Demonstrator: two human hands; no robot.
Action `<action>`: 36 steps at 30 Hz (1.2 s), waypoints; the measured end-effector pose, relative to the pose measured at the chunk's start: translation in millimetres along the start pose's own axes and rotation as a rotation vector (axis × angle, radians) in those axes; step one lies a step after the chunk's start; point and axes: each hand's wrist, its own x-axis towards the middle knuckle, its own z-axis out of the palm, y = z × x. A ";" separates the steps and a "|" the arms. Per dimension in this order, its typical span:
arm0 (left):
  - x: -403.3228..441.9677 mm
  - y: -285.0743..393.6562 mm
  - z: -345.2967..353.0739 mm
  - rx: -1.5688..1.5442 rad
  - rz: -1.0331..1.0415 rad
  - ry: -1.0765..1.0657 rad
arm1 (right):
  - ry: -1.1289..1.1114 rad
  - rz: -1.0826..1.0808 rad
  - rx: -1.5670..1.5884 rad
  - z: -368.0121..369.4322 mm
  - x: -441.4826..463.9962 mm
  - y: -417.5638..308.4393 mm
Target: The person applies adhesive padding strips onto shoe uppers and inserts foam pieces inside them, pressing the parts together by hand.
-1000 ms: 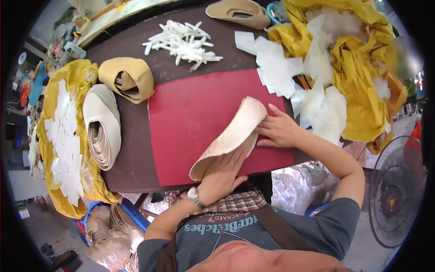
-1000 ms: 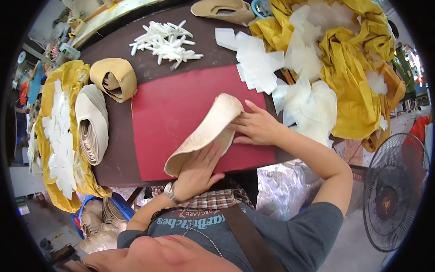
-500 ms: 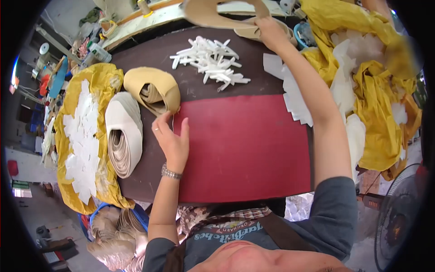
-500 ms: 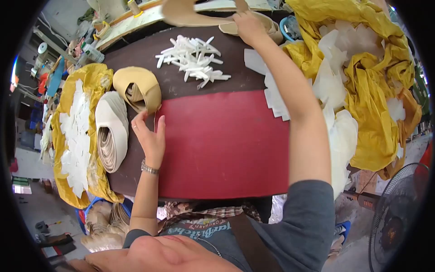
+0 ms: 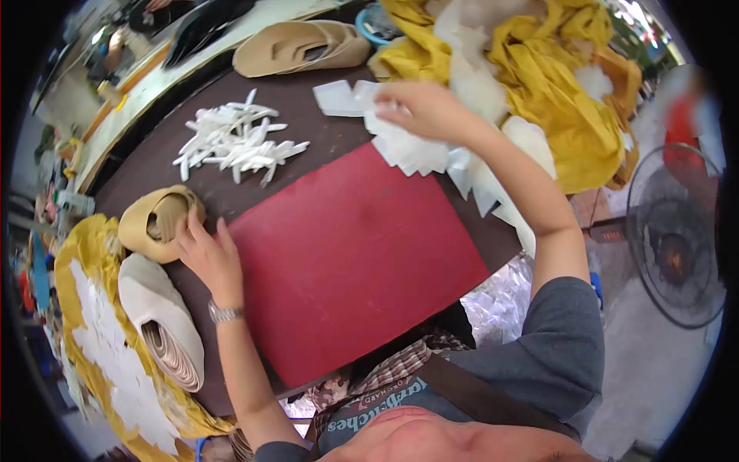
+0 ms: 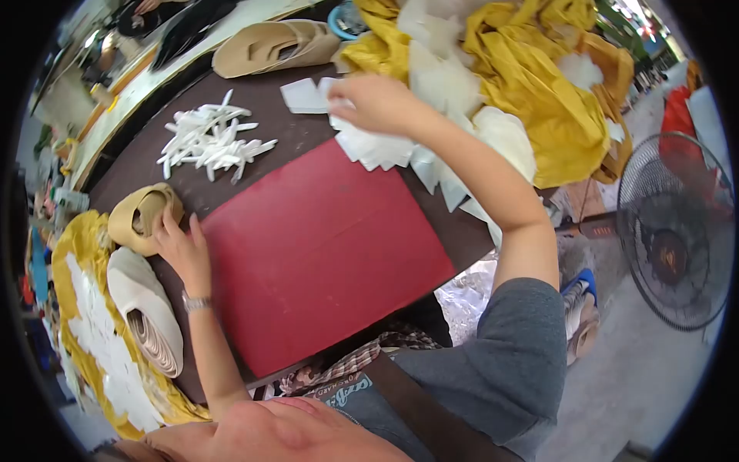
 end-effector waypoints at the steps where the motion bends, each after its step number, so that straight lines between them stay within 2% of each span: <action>1: -10.8 14.1 -5.2 -0.108 0.004 -0.046 | -0.073 0.021 0.042 -2.9 -29.4 -0.5; 2: -20.5 30.7 -8.1 -0.201 0.030 -0.150 | -0.129 0.150 0.091 -1.3 -58.6 -6.4; 3: -28.6 48.8 -10.0 -0.292 0.049 -0.251 | -0.133 0.172 0.082 0.5 -82.3 -8.4; 4: -31.6 67.3 -10.2 -0.378 0.083 -0.322 | -0.021 0.204 0.039 7.5 -101.4 -9.2; 8: -16.9 151.9 -9.9 -0.545 0.385 -0.428 | 0.295 0.346 -0.133 28.6 -122.1 16.6; 10: -9.3 193.2 4.6 -0.642 0.469 -0.399 | 0.268 0.309 -0.194 41.2 -122.1 34.1; 12: -10.4 226.7 30.2 -0.848 0.391 -0.434 | 0.226 0.306 -0.177 43.8 -120.2 35.9; 15: -14.0 255.5 65.6 -0.916 0.154 -0.485 | 0.359 0.230 -0.038 49.1 -118.9 34.8; 18: -2.4 266.2 70.8 -1.121 -0.259 -0.684 | 0.418 0.189 0.074 51.8 -118.4 32.5; 22: 6.8 278.8 85.0 -1.142 -0.231 -0.674 | 0.322 0.344 0.344 51.4 -117.9 32.2; 28: 3.7 287.0 101.5 -1.187 -0.271 -0.641 | 0.132 0.602 0.986 39.7 -109.4 49.1; 34: 4.2 282.0 100.1 -1.105 -0.281 -0.625 | 0.044 0.585 0.975 41.0 -103.6 53.6; 36: 2.3 276.3 93.6 -1.024 -0.237 -0.564 | 0.114 0.594 0.879 49.0 -105.5 61.2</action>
